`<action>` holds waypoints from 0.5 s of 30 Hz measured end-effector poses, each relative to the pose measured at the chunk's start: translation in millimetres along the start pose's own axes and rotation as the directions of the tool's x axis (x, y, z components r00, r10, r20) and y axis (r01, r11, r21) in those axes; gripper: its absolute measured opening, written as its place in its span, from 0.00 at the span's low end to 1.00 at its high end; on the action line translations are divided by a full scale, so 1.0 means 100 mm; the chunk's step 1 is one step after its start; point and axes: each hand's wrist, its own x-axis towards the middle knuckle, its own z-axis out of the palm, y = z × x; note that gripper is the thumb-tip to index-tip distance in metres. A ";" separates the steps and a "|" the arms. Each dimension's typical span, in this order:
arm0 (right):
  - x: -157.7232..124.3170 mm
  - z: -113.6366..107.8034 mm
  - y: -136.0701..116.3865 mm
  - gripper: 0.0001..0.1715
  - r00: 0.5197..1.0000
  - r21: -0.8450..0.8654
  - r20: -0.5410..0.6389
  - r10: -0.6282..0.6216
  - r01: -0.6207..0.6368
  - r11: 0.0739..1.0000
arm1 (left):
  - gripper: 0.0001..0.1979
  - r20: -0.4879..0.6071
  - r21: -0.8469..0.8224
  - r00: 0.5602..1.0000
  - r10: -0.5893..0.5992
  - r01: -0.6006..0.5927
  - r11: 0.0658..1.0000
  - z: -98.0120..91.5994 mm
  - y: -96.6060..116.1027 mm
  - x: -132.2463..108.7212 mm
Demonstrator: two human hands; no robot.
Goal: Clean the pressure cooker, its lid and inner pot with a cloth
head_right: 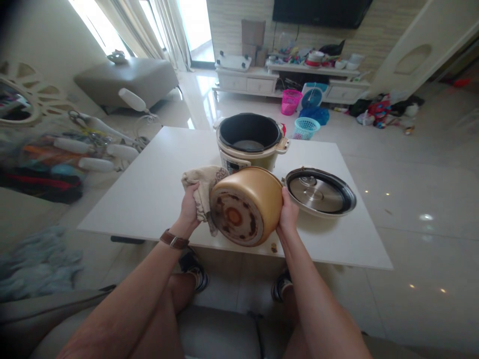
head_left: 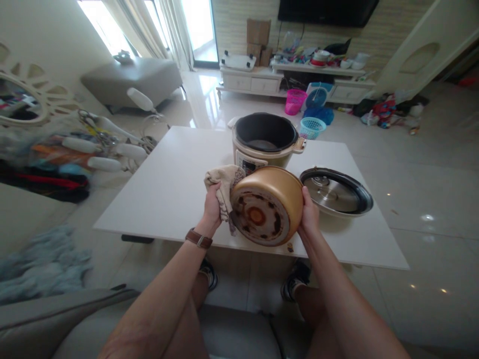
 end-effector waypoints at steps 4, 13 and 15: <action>0.04 -0.03 -0.14 0.32 1.000 -0.128 0.000 -0.031 0.031 0.991 | 0.13 0.000 0.002 1.000 -0.031 0.031 1.000 0.03 0.02 -0.04; -0.01 0.08 -0.23 0.42 0.953 -0.235 0.175 -0.248 0.285 0.929 | 0.18 -0.026 0.062 0.998 0.049 -0.048 0.997 -0.05 0.06 0.04; -0.06 0.12 -0.25 0.44 0.927 -0.260 0.241 -0.288 0.347 0.901 | 0.20 -0.035 0.035 0.995 0.094 -0.093 0.995 -0.09 0.14 0.06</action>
